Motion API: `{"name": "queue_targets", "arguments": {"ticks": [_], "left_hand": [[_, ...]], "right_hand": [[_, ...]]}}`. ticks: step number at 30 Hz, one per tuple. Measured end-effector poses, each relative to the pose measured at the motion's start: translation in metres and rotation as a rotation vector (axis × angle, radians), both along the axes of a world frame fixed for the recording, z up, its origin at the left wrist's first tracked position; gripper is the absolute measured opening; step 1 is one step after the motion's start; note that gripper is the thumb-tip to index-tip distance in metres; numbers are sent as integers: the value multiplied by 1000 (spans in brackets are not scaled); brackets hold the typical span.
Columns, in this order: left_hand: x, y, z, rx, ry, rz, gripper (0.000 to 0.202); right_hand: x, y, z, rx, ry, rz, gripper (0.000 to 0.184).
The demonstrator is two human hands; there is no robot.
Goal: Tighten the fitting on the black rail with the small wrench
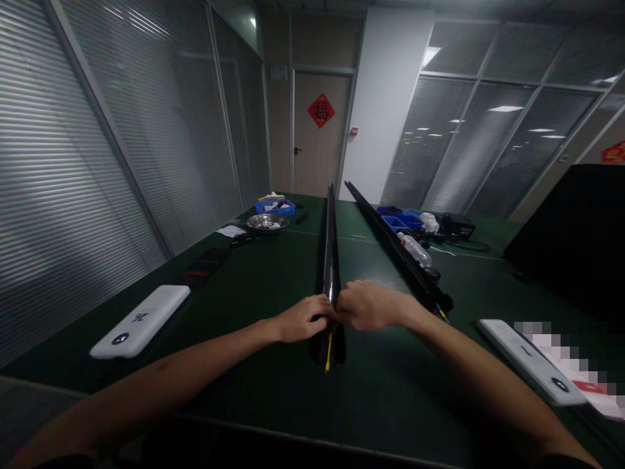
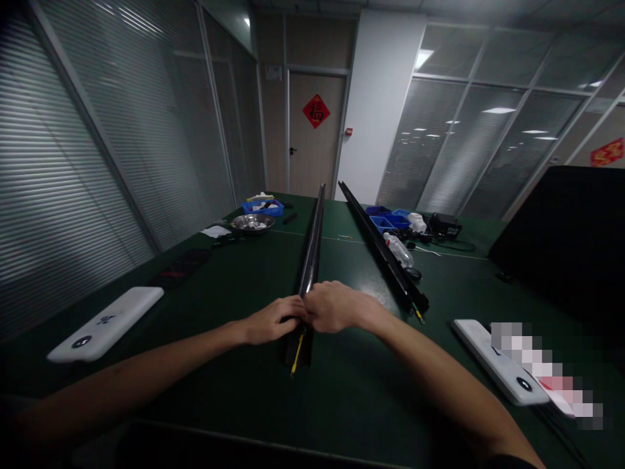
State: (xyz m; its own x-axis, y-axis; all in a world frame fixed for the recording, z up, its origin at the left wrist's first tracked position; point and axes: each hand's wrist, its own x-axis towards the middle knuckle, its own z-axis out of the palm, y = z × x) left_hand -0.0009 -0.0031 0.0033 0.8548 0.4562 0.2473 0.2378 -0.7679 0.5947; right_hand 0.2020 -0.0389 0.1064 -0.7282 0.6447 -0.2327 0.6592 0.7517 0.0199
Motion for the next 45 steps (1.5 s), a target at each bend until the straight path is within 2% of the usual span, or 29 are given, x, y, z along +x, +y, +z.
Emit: {"name": "queue_targets", "arguments": {"ticks": [12, 22, 30, 38, 45], "left_hand": [[0, 1, -3, 38, 2, 11, 27], [1, -1, -2, 26, -4, 36, 28], [1, -4, 4, 11, 21, 35, 29], [0, 2, -2, 23, 33, 5, 31], [-1, 2, -1, 23, 38, 5, 31]], "right_hand": [[-1, 0, 2, -77, -4, -60, 27], [-6, -14, 2, -122, -15, -154, 30], [-7, -16, -3, -82, -8, -127, 28], [-14, -23, 4, 15, -104, -107, 25], [-12, -19, 3, 49, -105, -97, 22]]}}
